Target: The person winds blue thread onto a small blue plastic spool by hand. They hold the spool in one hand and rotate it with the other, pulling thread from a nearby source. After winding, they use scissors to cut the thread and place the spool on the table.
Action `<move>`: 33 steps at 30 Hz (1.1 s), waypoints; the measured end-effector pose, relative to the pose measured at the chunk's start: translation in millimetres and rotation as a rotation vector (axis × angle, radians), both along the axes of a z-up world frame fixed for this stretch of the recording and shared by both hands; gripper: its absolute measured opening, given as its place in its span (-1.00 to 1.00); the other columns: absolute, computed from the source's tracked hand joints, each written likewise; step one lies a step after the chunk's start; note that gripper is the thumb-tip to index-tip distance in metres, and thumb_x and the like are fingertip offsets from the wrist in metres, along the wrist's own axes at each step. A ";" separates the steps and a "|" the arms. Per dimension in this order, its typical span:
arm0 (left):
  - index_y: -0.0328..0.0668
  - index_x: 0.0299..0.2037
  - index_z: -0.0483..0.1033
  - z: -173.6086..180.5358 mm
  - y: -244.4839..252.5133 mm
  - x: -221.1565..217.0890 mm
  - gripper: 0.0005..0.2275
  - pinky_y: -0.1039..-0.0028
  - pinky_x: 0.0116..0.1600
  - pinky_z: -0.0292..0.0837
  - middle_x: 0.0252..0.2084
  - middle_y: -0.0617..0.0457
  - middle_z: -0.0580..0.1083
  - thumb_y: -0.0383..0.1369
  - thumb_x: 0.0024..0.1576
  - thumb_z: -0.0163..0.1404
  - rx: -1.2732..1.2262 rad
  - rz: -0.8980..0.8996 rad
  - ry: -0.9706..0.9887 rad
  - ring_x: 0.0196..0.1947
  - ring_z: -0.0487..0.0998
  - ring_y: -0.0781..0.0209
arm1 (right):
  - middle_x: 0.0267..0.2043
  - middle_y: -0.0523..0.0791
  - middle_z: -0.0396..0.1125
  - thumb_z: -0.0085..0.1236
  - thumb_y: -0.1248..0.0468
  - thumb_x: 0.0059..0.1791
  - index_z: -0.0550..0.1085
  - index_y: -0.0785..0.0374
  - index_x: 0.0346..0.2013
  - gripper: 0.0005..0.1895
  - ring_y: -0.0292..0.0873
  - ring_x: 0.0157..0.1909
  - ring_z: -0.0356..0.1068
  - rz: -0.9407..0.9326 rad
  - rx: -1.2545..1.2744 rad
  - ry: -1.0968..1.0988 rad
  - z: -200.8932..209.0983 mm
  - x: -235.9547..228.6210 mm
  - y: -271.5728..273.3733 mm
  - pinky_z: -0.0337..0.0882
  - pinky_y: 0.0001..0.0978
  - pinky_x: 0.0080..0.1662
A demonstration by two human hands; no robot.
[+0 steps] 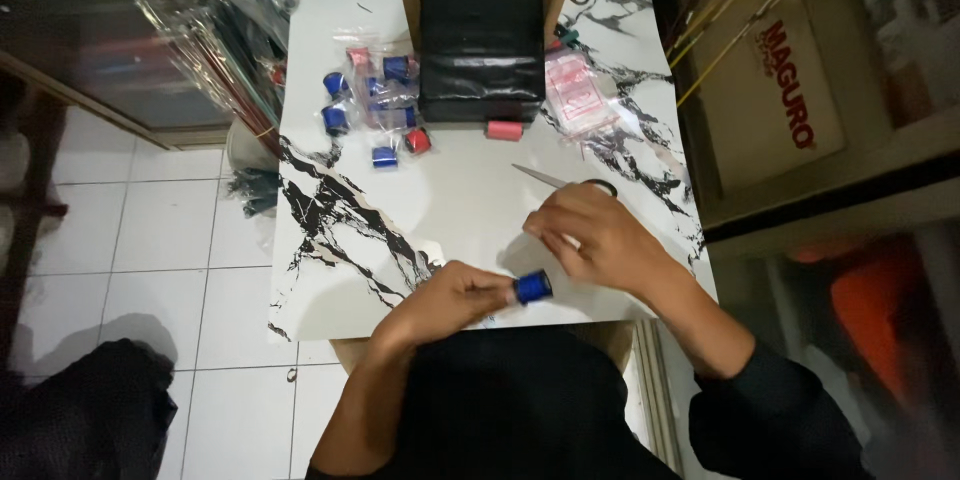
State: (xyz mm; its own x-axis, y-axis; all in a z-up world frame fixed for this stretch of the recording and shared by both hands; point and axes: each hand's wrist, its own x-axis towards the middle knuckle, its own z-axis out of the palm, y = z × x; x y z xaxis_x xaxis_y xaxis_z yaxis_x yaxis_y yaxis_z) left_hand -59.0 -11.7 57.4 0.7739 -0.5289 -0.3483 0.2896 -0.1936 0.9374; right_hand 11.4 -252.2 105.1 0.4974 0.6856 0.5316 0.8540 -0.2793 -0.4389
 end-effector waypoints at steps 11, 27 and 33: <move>-0.23 0.08 0.60 -14.8 7.0 24.6 -0.76 0.53 -0.34 0.36 -0.28 -0.16 0.64 -0.38 0.24 0.04 0.117 0.245 -0.016 -0.52 0.41 0.33 | -0.50 -0.09 0.24 -0.04 0.38 0.07 0.43 0.22 -0.41 -0.83 0.03 -0.41 0.34 0.143 -0.214 -0.022 1.9 -14.7 9.7 0.36 -0.13 -0.30; -0.28 0.07 0.60 -10.3 6.6 60.1 -0.74 0.62 -0.42 0.26 -0.55 0.08 0.47 -0.39 0.20 0.07 0.037 0.314 0.075 -0.56 0.33 0.42 | -0.42 -0.10 0.23 -0.06 0.36 0.07 0.37 0.16 -0.35 -0.89 0.01 -0.36 0.31 0.119 -0.290 0.062 -49.6 15.7 3.7 0.35 -0.12 -0.21; -0.14 0.01 0.64 -41.5 8.4 66.6 -0.79 0.46 -0.33 0.32 -0.47 -0.08 0.55 -0.33 0.25 0.04 0.118 -0.012 0.043 -0.56 0.32 0.29 | -0.35 -0.09 0.32 -0.11 0.44 0.04 0.47 0.20 -0.16 -0.80 0.03 -0.31 0.35 0.075 -0.078 -0.006 -5.5 32.3 1.0 0.36 -0.11 -0.25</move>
